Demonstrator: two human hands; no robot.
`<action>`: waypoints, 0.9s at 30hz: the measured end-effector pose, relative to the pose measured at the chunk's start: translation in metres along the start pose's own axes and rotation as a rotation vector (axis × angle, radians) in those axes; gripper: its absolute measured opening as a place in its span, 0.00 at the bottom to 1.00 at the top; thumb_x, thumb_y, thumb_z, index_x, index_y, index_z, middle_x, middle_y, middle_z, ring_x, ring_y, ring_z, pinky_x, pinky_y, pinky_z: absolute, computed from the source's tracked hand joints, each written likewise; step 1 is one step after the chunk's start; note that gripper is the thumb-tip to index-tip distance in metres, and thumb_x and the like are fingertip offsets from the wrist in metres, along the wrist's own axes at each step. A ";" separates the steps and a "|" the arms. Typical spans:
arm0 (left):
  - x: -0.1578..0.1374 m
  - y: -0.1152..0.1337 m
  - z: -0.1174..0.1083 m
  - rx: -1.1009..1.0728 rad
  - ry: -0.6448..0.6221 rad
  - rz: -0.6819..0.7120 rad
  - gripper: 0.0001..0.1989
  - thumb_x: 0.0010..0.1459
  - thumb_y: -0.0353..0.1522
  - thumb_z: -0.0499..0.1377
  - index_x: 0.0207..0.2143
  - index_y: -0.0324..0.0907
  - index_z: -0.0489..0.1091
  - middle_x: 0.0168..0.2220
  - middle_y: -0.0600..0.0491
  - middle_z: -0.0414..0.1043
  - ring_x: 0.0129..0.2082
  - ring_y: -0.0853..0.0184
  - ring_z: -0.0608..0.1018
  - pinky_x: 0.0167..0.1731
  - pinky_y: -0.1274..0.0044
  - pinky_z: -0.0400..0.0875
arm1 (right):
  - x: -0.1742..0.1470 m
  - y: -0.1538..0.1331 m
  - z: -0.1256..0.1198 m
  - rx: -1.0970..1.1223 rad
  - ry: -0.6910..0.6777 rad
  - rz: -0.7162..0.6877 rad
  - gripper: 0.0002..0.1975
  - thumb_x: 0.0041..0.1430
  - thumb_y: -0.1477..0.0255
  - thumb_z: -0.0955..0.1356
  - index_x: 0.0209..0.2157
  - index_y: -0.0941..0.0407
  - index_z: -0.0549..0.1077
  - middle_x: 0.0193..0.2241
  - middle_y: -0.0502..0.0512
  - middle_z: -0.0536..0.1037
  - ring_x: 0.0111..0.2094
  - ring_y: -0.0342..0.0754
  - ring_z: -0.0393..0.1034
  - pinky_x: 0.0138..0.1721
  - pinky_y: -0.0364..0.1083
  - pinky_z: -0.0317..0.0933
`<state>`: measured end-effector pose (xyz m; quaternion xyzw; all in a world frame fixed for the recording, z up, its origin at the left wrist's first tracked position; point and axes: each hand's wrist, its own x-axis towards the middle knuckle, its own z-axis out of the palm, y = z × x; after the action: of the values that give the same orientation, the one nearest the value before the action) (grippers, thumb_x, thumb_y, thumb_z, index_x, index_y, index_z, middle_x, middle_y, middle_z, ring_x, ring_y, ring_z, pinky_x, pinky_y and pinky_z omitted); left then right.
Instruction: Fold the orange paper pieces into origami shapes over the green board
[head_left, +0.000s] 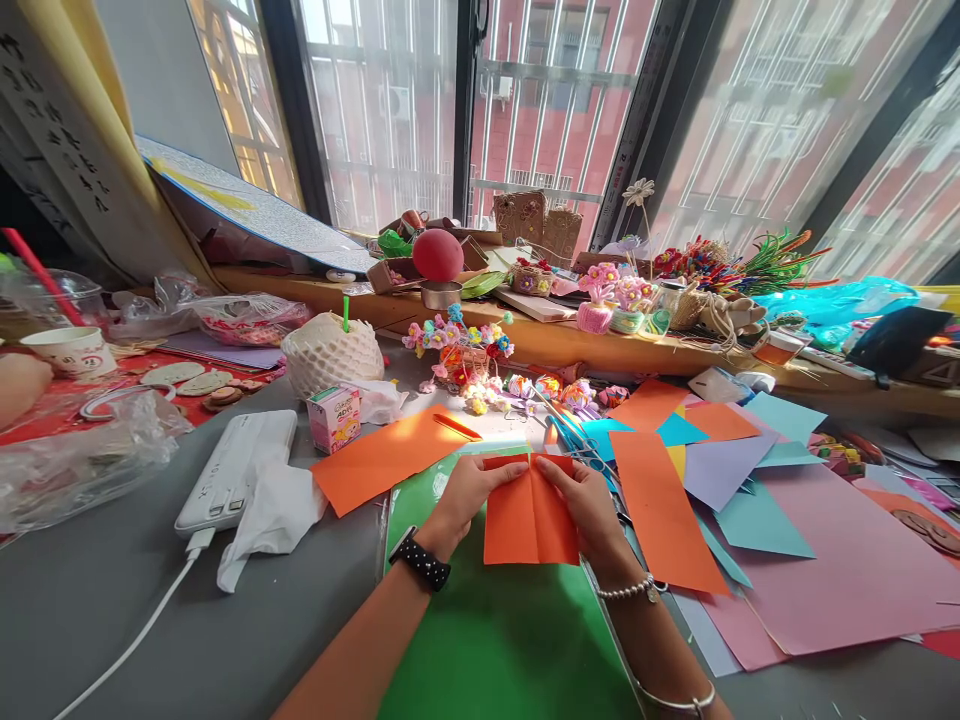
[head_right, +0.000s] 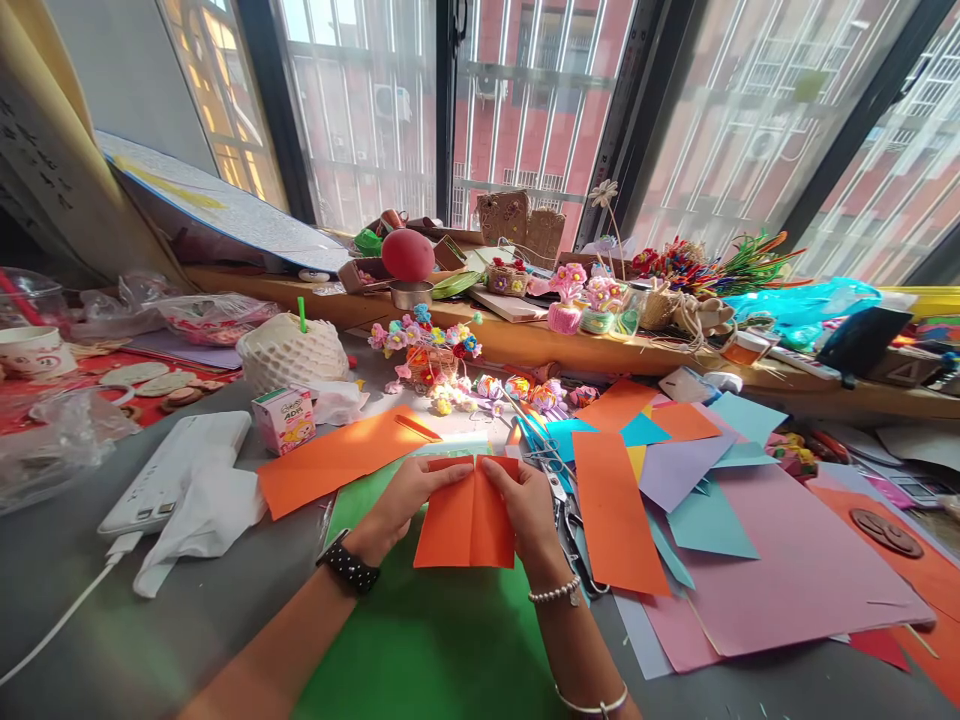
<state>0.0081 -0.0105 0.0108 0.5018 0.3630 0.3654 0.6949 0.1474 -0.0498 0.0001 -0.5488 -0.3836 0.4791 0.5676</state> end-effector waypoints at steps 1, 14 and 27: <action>0.000 0.000 0.000 -0.009 -0.006 0.002 0.15 0.39 0.36 0.64 0.31 0.37 0.73 0.33 0.48 0.74 0.33 0.62 0.74 0.31 0.77 0.68 | 0.000 0.000 0.000 -0.002 0.001 0.011 0.18 0.39 0.59 0.68 0.29 0.59 0.73 0.25 0.56 0.76 0.25 0.50 0.70 0.26 0.46 0.63; 0.000 0.000 0.000 0.020 0.050 0.006 0.17 0.38 0.37 0.64 0.31 0.36 0.72 0.32 0.48 0.74 0.34 0.61 0.74 0.32 0.75 0.68 | 0.002 -0.002 -0.006 -0.068 -0.001 0.014 0.16 0.40 0.61 0.69 0.28 0.59 0.73 0.26 0.55 0.77 0.26 0.51 0.71 0.25 0.44 0.64; 0.003 -0.004 -0.002 -0.056 0.050 -0.016 0.18 0.38 0.36 0.65 0.33 0.36 0.72 0.33 0.46 0.74 0.36 0.59 0.74 0.36 0.73 0.68 | 0.000 0.000 0.002 0.190 -0.011 0.103 0.16 0.38 0.63 0.70 0.30 0.58 0.72 0.27 0.55 0.76 0.27 0.50 0.71 0.27 0.45 0.65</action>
<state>0.0083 -0.0082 0.0060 0.4698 0.3738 0.3825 0.7023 0.1458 -0.0497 0.0001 -0.5091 -0.3108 0.5449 0.5894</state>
